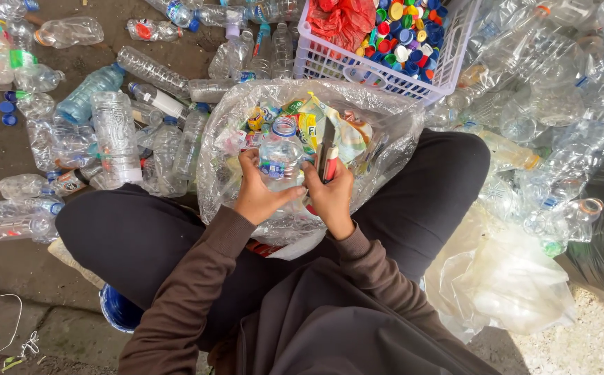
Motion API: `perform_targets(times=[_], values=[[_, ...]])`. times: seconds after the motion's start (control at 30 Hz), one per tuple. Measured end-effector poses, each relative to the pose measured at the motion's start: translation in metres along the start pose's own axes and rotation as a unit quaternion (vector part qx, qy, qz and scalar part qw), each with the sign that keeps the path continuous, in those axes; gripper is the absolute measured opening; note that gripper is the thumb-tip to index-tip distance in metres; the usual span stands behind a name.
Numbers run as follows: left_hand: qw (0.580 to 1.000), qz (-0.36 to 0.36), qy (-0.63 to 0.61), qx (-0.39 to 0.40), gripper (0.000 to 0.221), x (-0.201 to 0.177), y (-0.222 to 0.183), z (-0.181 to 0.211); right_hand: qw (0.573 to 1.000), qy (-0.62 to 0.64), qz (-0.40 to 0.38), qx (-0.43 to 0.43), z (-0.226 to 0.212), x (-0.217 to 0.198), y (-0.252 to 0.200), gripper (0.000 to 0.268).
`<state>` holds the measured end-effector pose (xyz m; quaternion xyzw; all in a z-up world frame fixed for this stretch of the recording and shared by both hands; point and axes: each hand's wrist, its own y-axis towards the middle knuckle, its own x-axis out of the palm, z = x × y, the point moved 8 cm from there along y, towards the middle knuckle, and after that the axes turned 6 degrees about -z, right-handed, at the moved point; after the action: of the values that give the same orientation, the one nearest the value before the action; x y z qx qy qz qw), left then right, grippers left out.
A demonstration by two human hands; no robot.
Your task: The person is removing plastic labels from bottles using a utility knife and sorting them into a bag.
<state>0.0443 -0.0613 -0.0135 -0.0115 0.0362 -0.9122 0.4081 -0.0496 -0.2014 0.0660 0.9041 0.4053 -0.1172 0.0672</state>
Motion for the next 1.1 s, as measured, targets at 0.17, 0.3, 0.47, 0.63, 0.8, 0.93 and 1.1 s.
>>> perform_targets(times=[0.17, 0.3, 0.47, 0.63, 0.8, 0.93, 1.1], values=[[0.996, -0.041, -0.075, 0.010, 0.084, -0.004, 0.005, 0.001, 0.998, 0.048, 0.019, -0.023, 0.018, -0.017, 0.012, 0.006], [0.975, -0.055, -0.214, 0.004, 0.074, 0.000, 0.009, -0.003, 0.997, 0.044, 0.047, -0.049, 0.005, -0.030, 0.021, 0.006], [0.956, -0.071, -0.283, -0.027, 0.060, -0.008, 0.007, -0.010, 0.993, 0.035, 0.095, -0.052, 0.005, -0.052, 0.033, 0.005], [0.952, -0.076, -0.295, -0.034, 0.055, -0.026, 0.004, -0.036, 0.991, 0.045, 0.114, -0.054, -0.001, -0.067, 0.039, 0.005], [0.950, -0.065, -0.306, -0.012, 0.076, -0.019, 0.001, 0.008, 0.980, -0.164, -0.051, 0.097, -0.019, -0.043, 0.034, 0.031], [0.955, -0.061, -0.291, -0.005, 0.089, -0.017, 0.006, -0.006, 0.981, -0.176, -0.072, -0.029, -0.046, -0.023, 0.015, 0.042], [0.991, -0.009, -0.130, 0.026, 0.043, -0.016, 0.005, 0.002, 0.965, -0.142, -0.210, 0.064, -0.005, 0.025, -0.013, 0.083]])
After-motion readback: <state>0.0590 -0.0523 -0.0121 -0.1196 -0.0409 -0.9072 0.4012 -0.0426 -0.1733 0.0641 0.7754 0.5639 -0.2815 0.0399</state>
